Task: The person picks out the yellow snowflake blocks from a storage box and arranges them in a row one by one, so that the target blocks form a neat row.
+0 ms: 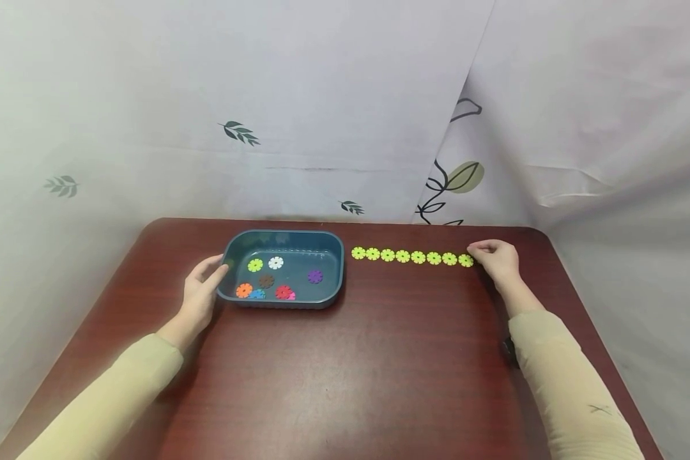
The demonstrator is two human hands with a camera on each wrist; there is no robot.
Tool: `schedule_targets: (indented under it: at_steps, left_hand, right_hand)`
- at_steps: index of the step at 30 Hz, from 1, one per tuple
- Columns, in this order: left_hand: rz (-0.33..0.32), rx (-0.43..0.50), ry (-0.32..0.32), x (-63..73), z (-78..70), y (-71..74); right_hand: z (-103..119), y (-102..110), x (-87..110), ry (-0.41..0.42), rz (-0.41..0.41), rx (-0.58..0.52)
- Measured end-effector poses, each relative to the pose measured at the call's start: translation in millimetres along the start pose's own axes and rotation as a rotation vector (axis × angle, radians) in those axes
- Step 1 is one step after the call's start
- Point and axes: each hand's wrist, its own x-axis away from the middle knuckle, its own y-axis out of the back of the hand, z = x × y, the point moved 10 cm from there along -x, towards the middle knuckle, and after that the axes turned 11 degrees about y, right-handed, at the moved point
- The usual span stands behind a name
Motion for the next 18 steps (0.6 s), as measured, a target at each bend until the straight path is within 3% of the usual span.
schedule_targets:
  at_steps: [9, 18]
  left_hand:
    - [-0.001, -0.02, 0.007, -0.7, 1.5, -1.4]
    - [-0.006, -0.024, 0.008, -0.7, 1.1, -1.5]
  right_hand:
    - [18.7, -19.4, -7.0, -0.005, 0.011, -0.163]
    - [49.3, -38.1, -7.3, 0.02, 0.055, -0.151]
